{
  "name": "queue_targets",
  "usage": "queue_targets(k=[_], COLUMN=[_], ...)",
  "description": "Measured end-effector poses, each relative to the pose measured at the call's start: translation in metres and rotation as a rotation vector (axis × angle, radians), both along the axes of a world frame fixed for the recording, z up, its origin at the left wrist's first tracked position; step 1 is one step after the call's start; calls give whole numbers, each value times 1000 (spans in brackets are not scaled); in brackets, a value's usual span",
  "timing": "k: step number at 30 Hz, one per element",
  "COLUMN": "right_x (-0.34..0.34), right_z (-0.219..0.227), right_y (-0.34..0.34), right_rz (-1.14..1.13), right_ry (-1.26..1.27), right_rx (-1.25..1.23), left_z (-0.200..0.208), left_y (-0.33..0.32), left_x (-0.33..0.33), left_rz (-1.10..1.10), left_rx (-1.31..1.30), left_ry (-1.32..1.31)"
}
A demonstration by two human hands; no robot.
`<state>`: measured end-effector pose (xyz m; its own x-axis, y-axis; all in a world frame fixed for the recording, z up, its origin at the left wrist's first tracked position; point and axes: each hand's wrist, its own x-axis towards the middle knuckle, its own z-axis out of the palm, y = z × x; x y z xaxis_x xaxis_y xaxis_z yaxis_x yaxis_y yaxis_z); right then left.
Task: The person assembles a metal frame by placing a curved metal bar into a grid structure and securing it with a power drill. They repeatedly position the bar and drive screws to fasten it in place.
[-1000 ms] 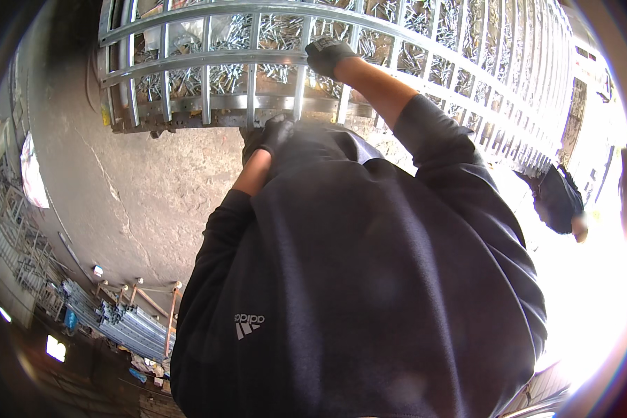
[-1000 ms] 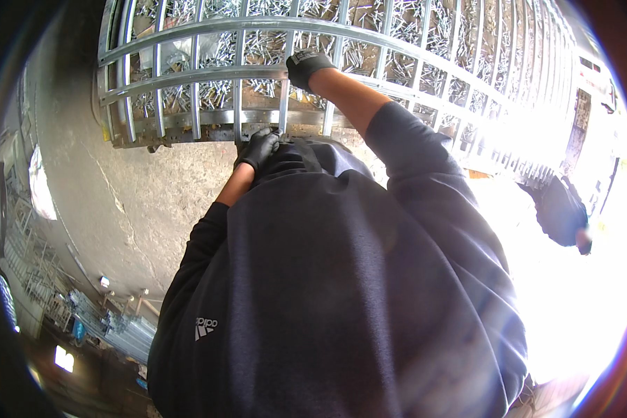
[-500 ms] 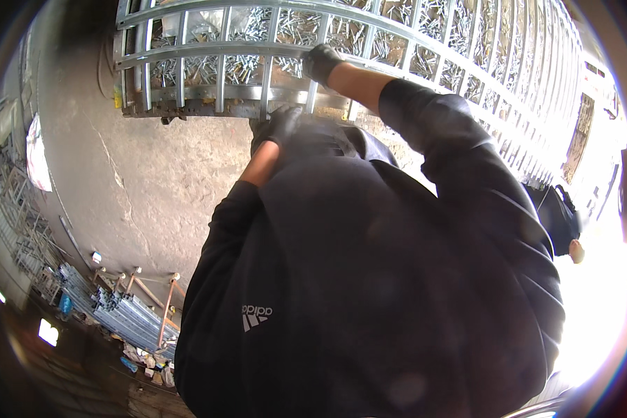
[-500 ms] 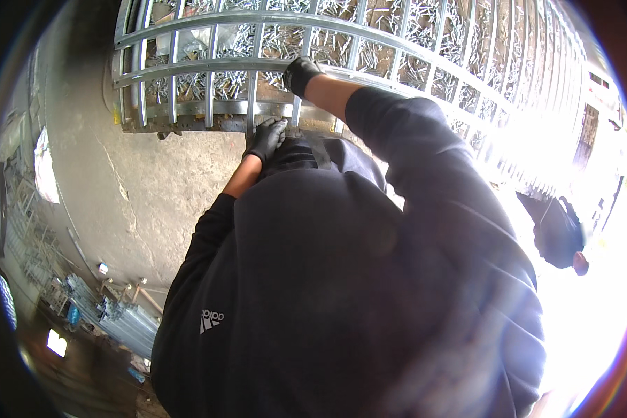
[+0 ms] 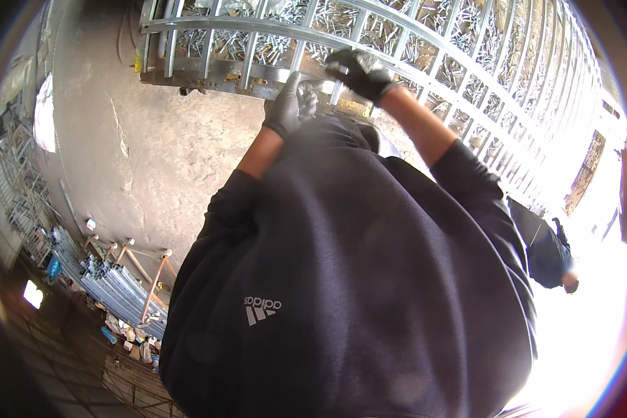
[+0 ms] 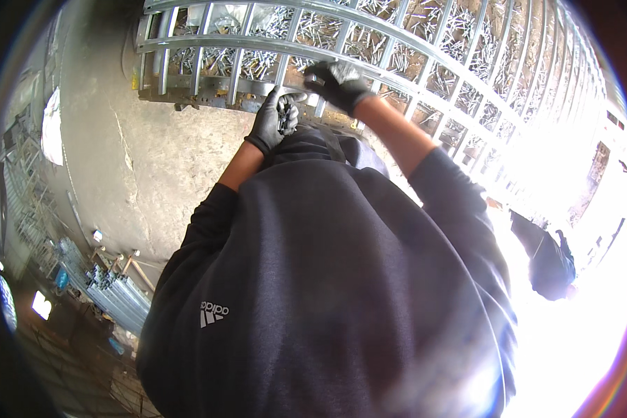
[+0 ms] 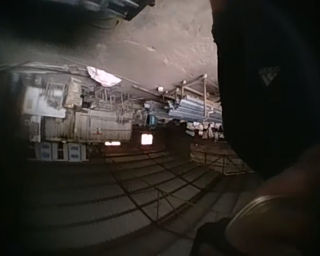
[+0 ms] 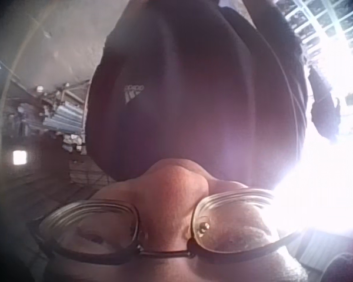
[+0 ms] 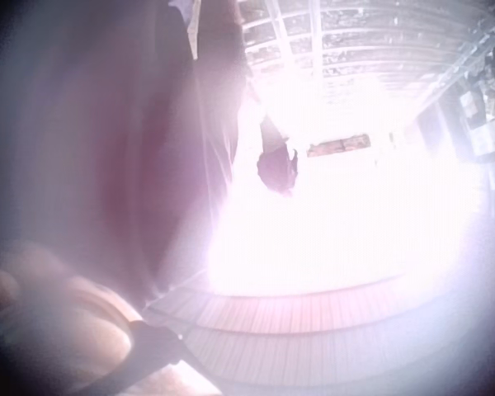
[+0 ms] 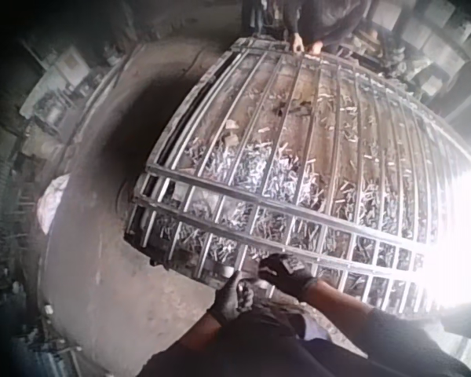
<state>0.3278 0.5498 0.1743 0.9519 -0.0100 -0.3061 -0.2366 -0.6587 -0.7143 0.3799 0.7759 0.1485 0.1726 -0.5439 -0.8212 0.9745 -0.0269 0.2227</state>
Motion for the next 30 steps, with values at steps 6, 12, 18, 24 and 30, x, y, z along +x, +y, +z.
queue_targets(k=[6, 12, 18, 24, 30], right_x=[-28, -10, 11, 56, 92], right_z=[27, 48, -8, -102, -120], right_y=[70, 75, 79, 38, 12], right_rz=[28, -197, 28, 364, 208], right_ry=[-179, 7, 104, 202, 118], right_rx=[11, 23, 219, -466, -457], left_z=[25, 18, 4, -8, -11], left_y=[-15, 9, 37, 76, 122], left_x=[5, 24, 33, 75, 118], left_rz=[151, -137, -336, -150, 36], left_rx=[-104, 68, -151, -23, -125], left_ry=[149, 105, -351, -15, 178])
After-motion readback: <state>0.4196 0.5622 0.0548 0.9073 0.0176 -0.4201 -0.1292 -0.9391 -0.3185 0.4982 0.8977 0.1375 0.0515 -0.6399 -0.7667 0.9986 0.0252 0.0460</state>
